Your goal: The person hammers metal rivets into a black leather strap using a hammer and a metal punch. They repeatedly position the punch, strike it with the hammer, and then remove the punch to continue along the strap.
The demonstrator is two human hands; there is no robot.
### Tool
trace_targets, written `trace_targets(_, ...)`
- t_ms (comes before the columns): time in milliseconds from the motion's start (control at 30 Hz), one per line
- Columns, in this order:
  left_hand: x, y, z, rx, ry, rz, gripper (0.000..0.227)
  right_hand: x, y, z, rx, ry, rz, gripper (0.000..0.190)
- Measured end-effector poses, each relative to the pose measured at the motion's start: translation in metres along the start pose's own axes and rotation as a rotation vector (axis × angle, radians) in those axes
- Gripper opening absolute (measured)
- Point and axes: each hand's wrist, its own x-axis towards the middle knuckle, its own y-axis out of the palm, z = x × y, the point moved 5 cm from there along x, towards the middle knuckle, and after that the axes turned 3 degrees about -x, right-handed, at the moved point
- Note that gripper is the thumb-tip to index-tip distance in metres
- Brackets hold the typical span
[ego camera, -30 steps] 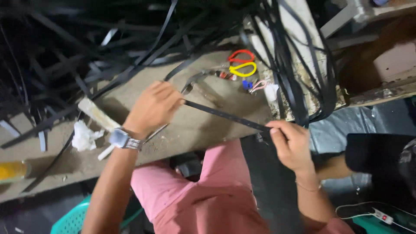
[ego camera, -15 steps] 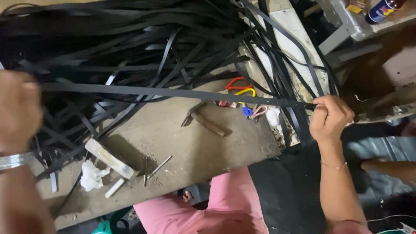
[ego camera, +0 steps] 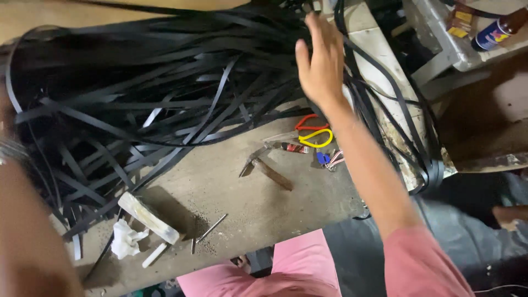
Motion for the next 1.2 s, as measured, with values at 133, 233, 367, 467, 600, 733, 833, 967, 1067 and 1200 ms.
trace_targets(133, -0.055, -0.285, -0.049, -1.023, -0.115, -0.407, 0.034, -0.081, 0.008, 0.065, 0.399, 0.073, 0.141, 0.025)
trace_targets(233, -0.142, -0.312, -0.091, -1.18, -0.124, -0.38, 0.023, -0.179, 0.036, 0.109, 0.442, 0.008, 0.27, 0.011)
trace_targets(367, -0.268, -0.299, -0.116, -1.299, -0.462, -0.379, 0.016, -0.224, 0.03, 0.19, 0.467, -0.134, 0.443, 0.009)
trace_targets(467, -0.341, -0.302, -0.107, -1.216, -0.789, -0.299, 0.013, -0.25, 0.045, 0.232, 0.548, -0.205, 0.641, 0.02)
trace_targets(600, -0.407, -0.29, -0.086, -1.12, -0.819, -0.139, 0.014, -0.273, 0.059, 0.268, 0.292, -0.433, 0.645, 0.025)
trace_targets(733, -0.413, -0.289, -0.09, -1.138, -0.694, -0.048, 0.022, -0.283, 0.054, 0.279, 0.2, -0.479, 0.456, 0.013)
trace_targets(833, -0.401, -0.281, -0.106, -1.032, -0.579, -0.018, 0.03, -0.293, 0.056, 0.283, 0.139, -0.476, 0.425, 0.02)
trace_targets(967, -0.402, -0.259, -0.122, -1.019, -0.503, 0.064, 0.026, -0.307, 0.048, 0.281, 0.099, -0.416, 0.45, 0.018)
trace_targets(1067, -0.404, -0.26, -0.129, -1.033, -0.46, 0.095, 0.017, -0.319, 0.035, 0.273, 0.263, -0.216, 0.499, 0.019)
trace_targets(1200, -0.413, -0.29, -0.158, -1.345, -0.635, 0.078, 0.012, -0.347, 0.01, 0.26, 0.567, 0.374, 0.639, 0.017)
